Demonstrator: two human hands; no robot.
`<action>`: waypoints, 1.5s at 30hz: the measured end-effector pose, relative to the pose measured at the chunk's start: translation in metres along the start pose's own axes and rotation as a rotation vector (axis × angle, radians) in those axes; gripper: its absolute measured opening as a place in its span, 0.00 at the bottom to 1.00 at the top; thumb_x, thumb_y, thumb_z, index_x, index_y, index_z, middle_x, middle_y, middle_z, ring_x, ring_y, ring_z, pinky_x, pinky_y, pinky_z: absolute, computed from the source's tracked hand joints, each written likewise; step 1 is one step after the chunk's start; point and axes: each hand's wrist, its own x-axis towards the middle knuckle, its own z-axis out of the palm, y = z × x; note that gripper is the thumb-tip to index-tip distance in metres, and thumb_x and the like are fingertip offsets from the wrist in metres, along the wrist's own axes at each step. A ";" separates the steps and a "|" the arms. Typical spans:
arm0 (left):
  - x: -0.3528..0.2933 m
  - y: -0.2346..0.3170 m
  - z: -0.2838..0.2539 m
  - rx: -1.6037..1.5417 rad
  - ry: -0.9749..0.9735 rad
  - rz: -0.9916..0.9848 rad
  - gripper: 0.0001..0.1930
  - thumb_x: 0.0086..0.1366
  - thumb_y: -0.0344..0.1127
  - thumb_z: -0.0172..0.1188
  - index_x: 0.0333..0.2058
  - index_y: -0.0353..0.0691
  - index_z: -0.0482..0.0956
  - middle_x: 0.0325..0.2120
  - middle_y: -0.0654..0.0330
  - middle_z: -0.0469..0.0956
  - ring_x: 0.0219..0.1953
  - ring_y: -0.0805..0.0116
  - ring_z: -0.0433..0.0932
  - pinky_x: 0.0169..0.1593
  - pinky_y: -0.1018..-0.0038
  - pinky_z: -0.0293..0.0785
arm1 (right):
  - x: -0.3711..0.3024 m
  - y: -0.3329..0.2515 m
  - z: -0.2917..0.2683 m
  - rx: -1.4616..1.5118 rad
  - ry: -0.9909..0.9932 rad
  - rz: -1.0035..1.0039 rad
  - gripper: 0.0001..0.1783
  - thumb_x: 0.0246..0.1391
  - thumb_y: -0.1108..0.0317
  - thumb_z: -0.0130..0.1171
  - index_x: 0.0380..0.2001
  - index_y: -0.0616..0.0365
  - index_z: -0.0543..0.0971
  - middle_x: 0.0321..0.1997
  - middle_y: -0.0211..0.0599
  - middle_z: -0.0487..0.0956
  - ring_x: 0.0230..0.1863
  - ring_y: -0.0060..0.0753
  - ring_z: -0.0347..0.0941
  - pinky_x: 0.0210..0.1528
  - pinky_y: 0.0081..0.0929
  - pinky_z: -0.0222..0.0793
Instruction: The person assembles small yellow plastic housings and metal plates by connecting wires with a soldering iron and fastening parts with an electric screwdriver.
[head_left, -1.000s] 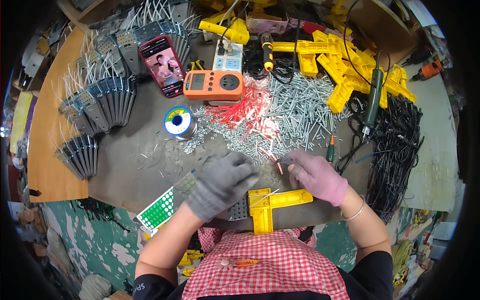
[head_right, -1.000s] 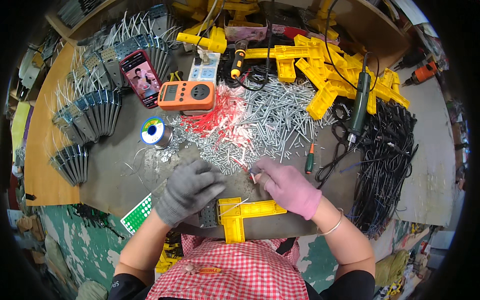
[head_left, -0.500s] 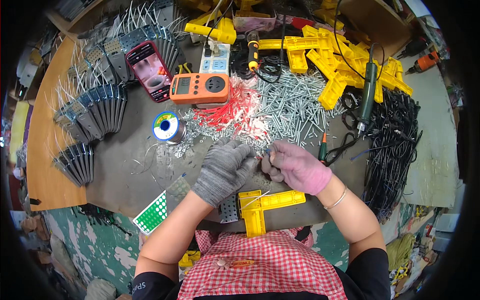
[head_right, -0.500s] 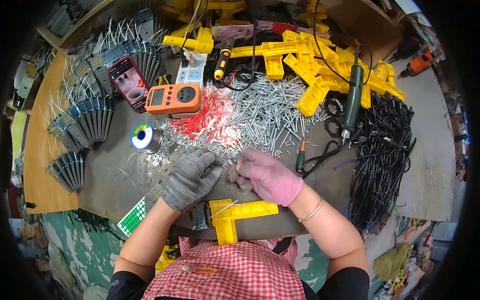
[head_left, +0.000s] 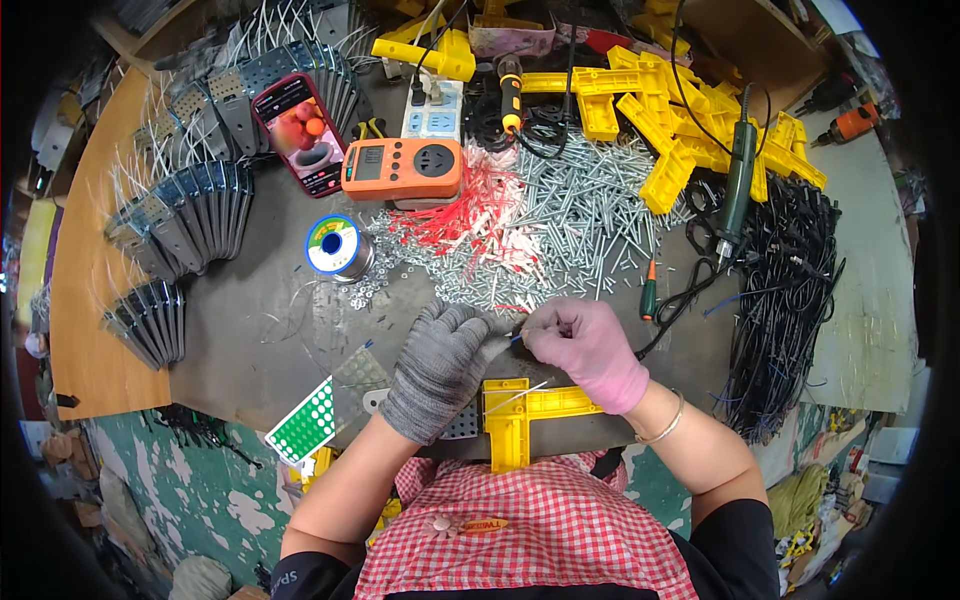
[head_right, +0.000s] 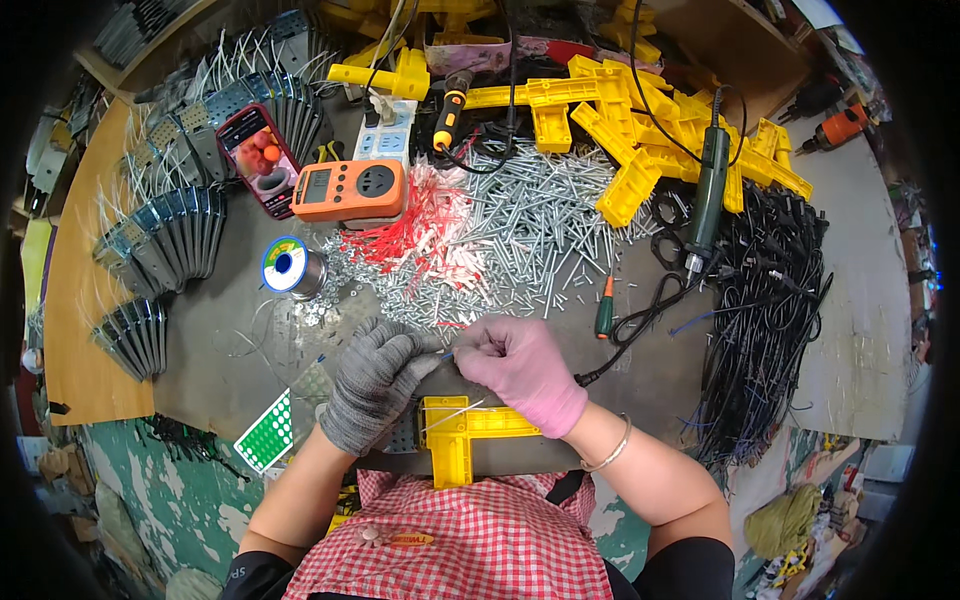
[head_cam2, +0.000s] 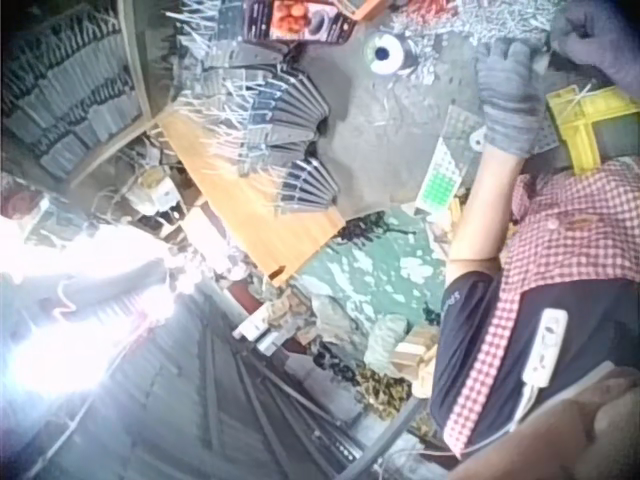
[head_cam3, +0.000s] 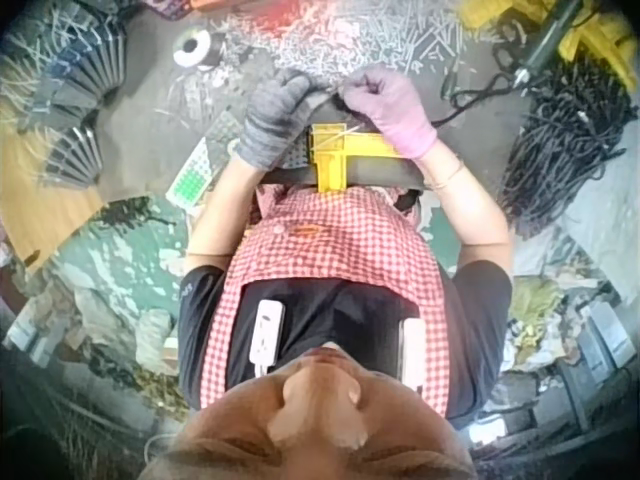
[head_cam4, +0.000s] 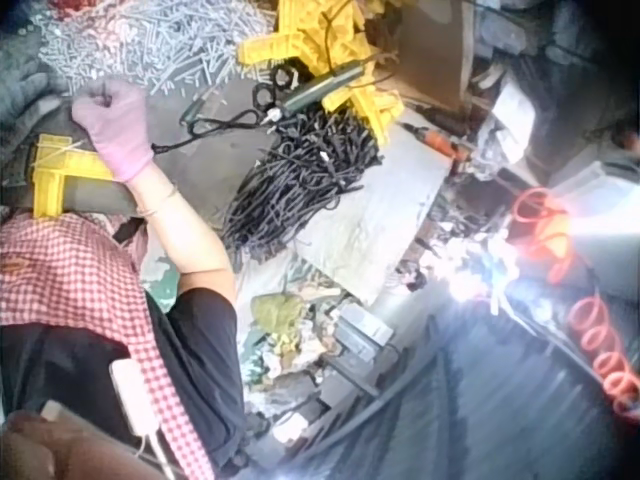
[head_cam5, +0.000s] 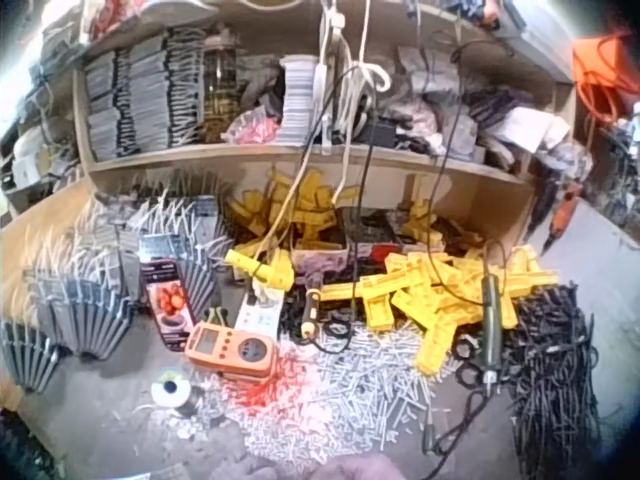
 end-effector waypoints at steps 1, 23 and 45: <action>-0.002 -0.001 0.000 0.002 0.002 -0.001 0.11 0.55 0.31 0.72 0.38 0.40 0.86 0.30 0.56 0.81 0.34 0.56 0.78 0.41 0.63 0.75 | -0.001 -0.001 0.002 0.000 -0.002 -0.001 0.06 0.54 0.70 0.65 0.29 0.63 0.82 0.21 0.21 0.73 0.25 0.11 0.63 0.26 0.18 0.60; -0.013 0.003 -0.007 -0.060 -0.066 0.146 0.11 0.56 0.34 0.71 0.39 0.44 0.85 0.32 0.59 0.80 0.36 0.57 0.78 0.43 0.63 0.73 | -0.012 -0.024 -0.006 0.067 -0.270 0.110 0.10 0.58 0.73 0.63 0.41 0.67 0.79 0.26 0.28 0.80 0.28 0.14 0.73 0.32 0.18 0.70; 0.010 0.042 0.007 0.009 -0.124 0.252 0.08 0.60 0.43 0.67 0.35 0.50 0.86 0.29 0.62 0.81 0.33 0.59 0.79 0.42 0.62 0.75 | -0.011 0.010 -0.013 0.083 -0.041 0.004 0.10 0.66 0.67 0.56 0.40 0.65 0.78 0.27 0.30 0.75 0.23 0.20 0.69 0.27 0.23 0.66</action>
